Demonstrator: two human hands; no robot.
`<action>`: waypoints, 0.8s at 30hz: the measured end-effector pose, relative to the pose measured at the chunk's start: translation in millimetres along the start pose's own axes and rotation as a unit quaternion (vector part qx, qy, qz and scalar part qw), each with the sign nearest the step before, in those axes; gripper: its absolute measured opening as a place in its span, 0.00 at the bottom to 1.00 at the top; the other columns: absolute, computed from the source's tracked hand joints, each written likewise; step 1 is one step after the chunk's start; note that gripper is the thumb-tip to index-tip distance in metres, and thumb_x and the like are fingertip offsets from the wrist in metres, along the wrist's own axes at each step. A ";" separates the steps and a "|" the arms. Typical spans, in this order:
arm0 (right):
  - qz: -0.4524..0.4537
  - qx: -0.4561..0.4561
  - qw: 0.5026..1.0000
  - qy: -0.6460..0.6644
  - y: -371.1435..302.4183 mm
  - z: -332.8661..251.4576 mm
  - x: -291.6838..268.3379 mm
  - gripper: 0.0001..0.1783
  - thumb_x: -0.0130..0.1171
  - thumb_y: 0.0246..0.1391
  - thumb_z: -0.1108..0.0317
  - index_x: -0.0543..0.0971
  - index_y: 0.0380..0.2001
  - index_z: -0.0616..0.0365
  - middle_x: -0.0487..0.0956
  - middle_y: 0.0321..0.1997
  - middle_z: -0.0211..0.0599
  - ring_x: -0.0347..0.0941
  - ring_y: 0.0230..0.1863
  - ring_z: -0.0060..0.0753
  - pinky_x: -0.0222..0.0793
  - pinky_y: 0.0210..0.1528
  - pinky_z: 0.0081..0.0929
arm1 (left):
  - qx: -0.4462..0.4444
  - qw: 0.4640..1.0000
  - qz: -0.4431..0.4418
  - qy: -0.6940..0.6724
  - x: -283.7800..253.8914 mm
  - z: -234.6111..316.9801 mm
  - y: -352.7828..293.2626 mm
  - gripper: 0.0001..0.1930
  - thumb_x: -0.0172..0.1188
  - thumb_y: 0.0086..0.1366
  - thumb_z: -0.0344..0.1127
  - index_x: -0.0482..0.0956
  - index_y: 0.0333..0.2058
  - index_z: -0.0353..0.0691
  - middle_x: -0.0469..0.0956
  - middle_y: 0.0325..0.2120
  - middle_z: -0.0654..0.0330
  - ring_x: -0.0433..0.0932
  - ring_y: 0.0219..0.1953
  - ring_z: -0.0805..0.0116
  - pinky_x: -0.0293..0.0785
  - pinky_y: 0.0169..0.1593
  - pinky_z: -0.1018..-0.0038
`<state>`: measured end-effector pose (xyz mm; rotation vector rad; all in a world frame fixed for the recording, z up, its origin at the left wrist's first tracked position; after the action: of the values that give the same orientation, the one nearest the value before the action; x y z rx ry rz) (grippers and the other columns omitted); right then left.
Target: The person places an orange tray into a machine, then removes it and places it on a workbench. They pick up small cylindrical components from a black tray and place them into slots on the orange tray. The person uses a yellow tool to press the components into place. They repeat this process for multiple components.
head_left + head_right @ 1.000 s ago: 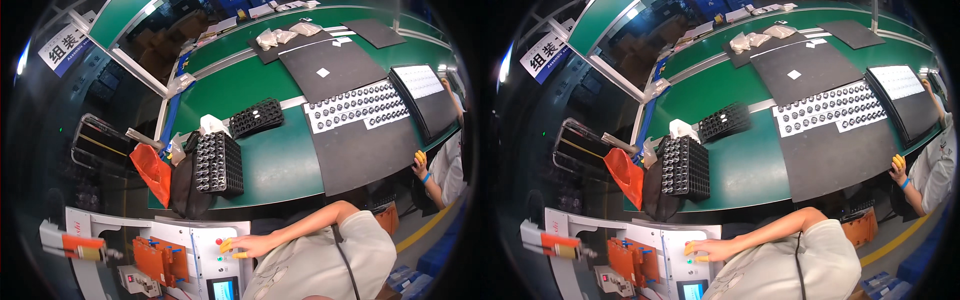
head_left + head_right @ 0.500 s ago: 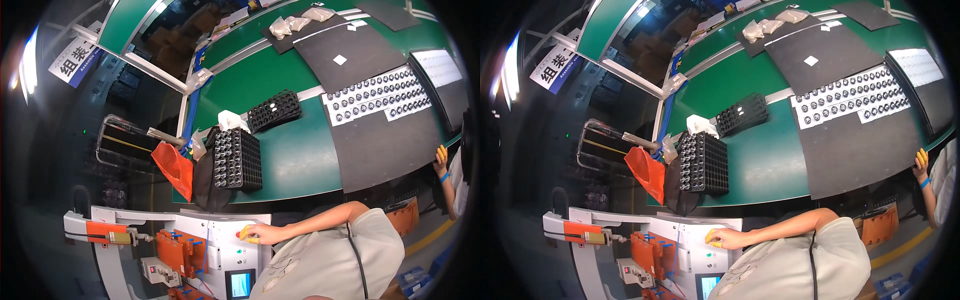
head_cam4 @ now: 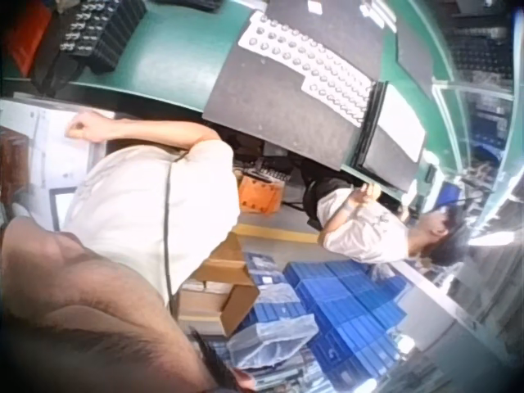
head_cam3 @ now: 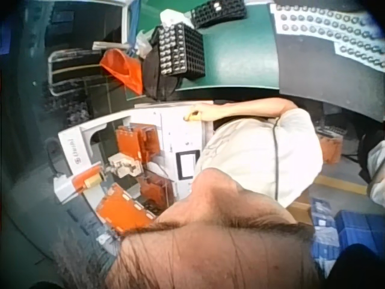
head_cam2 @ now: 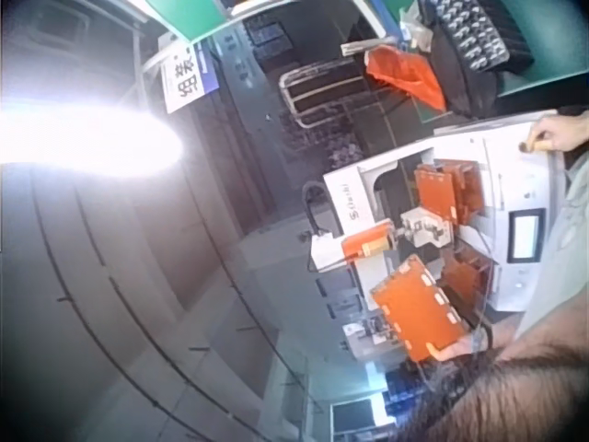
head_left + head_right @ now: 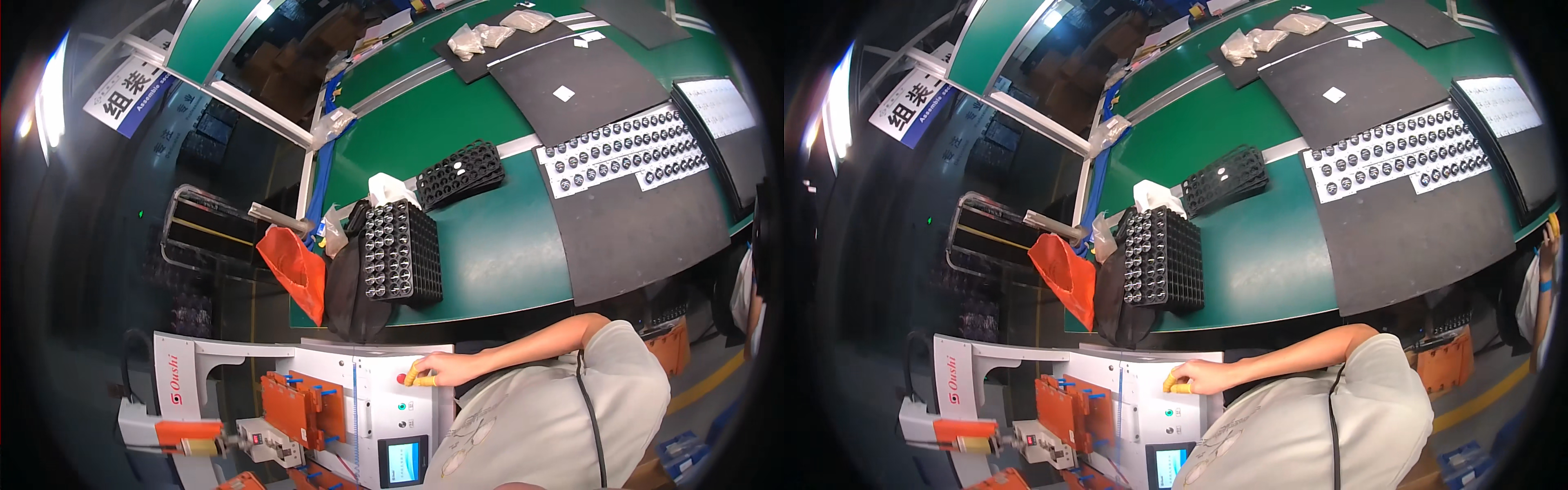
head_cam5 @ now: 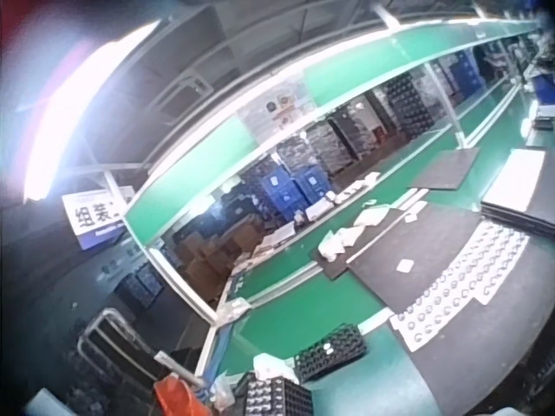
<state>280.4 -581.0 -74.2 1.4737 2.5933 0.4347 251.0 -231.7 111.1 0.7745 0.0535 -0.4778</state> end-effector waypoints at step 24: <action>0.425 -0.121 0.895 0.062 -178.6 -76.2 -65.1 0.34 0.67 0.59 0.59 0.67 0.63 0.63 0.73 0.62 0.44 0.68 0.64 0.36 0.64 0.66 0.40 | -0.400 0.357 -0.568 -0.624 249.0 120.8 -314.8 0.32 0.45 0.65 0.58 0.72 0.59 0.40 0.71 0.59 0.52 0.72 0.59 0.51 0.72 0.59 0.52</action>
<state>148.5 -736.9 -59.1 2.4634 1.7191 0.9088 321.4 -605.9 -64.2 -0.9931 -0.6368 -2.1078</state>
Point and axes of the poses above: each hand's wrist, its own y-axis towards the middle knuckle, its own x-axis out of the palm, z = x × y, the point moved 8 cm from there along y, towards the middle knuckle
